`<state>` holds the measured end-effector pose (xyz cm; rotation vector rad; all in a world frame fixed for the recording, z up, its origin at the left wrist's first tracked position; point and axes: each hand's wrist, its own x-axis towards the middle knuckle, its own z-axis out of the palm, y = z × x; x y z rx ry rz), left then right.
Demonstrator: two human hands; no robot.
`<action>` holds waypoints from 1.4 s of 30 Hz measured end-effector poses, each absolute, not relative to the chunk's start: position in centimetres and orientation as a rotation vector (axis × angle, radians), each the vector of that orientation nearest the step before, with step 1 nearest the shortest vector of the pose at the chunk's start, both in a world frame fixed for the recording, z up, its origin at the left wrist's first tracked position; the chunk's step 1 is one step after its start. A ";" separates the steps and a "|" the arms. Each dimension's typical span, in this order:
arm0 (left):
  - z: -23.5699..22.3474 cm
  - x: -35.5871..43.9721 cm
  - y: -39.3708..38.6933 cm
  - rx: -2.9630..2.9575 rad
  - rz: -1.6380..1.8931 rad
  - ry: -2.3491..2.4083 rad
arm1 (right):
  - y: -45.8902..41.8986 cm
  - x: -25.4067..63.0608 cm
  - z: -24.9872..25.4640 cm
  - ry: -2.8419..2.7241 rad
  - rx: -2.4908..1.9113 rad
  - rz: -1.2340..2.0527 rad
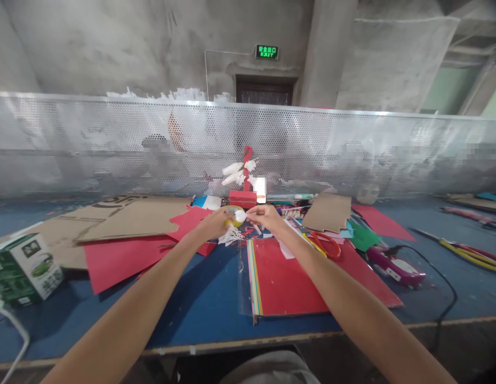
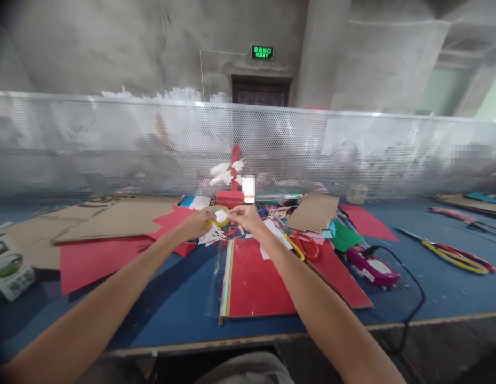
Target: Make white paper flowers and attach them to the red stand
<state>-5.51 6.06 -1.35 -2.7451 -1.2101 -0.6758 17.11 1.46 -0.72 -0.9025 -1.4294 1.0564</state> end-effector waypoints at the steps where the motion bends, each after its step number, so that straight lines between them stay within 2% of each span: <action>1: -1.4 -5.4 6.1 -2.731 -0.647 -1.211 | 1.5 17.1 -0.8 -1.453 -0.904 1.059; 11: -0.3 -4.7 5.3 -2.669 -0.554 -1.219 | 1.5 17.0 -1.1 -1.524 -0.932 1.126; 20: 2.2 -4.9 3.5 -2.832 -0.680 -1.297 | 1.7 17.3 -1.3 -1.680 -1.027 1.045; 31: 2.1 -4.9 3.6 -2.827 -0.684 -1.358 | 1.5 17.3 -1.3 -1.733 -0.975 1.048; 42: 3.1 -3.7 2.3 -2.838 -0.961 -1.063 | 2.0 17.2 -1.7 -1.627 -0.935 1.117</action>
